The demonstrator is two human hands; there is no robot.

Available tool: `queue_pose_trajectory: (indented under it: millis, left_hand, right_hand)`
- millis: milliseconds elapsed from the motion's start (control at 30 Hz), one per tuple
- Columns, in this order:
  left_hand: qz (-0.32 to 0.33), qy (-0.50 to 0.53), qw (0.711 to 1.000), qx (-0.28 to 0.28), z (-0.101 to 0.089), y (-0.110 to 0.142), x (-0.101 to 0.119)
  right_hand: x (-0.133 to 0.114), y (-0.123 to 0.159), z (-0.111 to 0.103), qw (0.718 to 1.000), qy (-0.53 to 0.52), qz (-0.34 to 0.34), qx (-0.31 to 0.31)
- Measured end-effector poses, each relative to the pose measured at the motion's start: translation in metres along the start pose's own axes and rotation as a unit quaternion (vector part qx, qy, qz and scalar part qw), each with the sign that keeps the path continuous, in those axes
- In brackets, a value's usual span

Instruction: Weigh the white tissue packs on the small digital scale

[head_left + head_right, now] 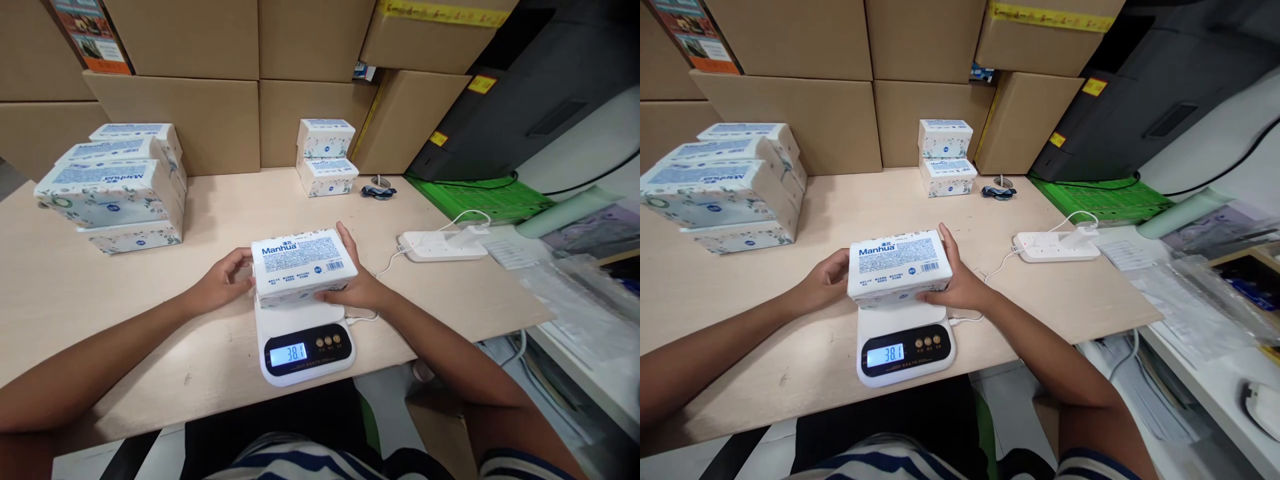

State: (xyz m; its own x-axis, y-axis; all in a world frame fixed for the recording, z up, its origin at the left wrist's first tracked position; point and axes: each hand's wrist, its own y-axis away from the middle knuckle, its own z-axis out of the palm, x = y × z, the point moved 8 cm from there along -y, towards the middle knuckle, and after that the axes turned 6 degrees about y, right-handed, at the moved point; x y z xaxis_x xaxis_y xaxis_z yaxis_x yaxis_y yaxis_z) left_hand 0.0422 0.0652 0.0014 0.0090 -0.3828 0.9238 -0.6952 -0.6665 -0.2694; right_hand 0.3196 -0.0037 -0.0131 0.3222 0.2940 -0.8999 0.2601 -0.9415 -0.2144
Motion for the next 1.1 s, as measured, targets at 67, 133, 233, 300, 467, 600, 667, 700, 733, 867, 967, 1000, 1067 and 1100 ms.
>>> queue_pose_trajectory:
  millis: [67, 133, 233, 300, 467, 600, 667, 700, 733, 867, 967, 1000, 1067, 1100]
  left_hand:
    - [-0.009, -0.003, 1.0, 0.001, 0.0, 0.0, -0.001]
    - [-0.02, -0.003, 1.0, 0.006, 0.001, 0.0, -0.002]
    - [-0.034, 0.012, 0.999, 0.017, 0.001, 0.0, -0.003]
    - [-0.037, 0.026, 0.999, 0.025, 0.001, 0.0, -0.005]
    - [-0.04, 0.044, 0.998, 0.036, 0.0, -0.001, -0.009]
    - [-0.051, 0.042, 0.997, 0.046, -0.001, -0.001, -0.012]
    - [-0.052, 0.042, 0.996, 0.064, -0.003, -0.001, -0.013]
    - [-0.051, 0.044, 0.995, 0.074, -0.004, -0.002, -0.014]
    - [-0.05, 0.048, 0.994, 0.083, -0.004, -0.002, -0.015]
    - [-0.03, 0.046, 0.995, 0.077, 0.001, -0.007, -0.013]
    - [-0.016, 0.014, 0.999, 0.05, 0.006, -0.01, -0.008]
    - [-0.017, 0.0, 0.999, 0.034, 0.008, -0.011, -0.007]
    - [-0.023, -0.029, 0.999, 0.015, 0.011, -0.011, -0.005]
    - [-0.023, -0.04, 0.999, 0.017, 0.011, -0.011, -0.004]
  right_hand:
    - [0.001, 0.0, 0.001, 1.0, 0.004, -0.002, -0.004]
    - [0.003, 0.0, 0.001, 1.0, 0.003, -0.005, 0.002]
    - [0.006, 0.0, 0.0, 1.0, -0.001, -0.009, 0.018]
    - [0.007, -0.001, 0.002, 1.0, 0.001, -0.011, 0.014]
    - [0.003, 0.0, 0.003, 1.0, 0.012, -0.014, 0.001]
    - [-0.002, 0.0, -0.002, 1.0, -0.018, -0.023, 0.008]
    - [-0.006, 0.0, -0.008, 0.999, -0.035, -0.023, 0.032]
    - [-0.007, 0.001, -0.013, 0.998, -0.039, -0.018, 0.051]
    - [-0.008, 0.001, -0.017, 0.997, -0.038, -0.009, 0.072]
    - [-0.011, 0.0, -0.028, 0.993, 0.002, 0.026, 0.114]
    - [-0.019, -0.003, -0.025, 0.994, 0.064, -0.02, 0.083]
    - [-0.022, -0.003, -0.023, 0.993, 0.085, -0.046, 0.068]
    - [-0.026, -0.001, -0.02, 0.987, 0.123, -0.091, 0.05]
    - [-0.026, 0.0, -0.02, 0.983, 0.14, -0.105, 0.049]
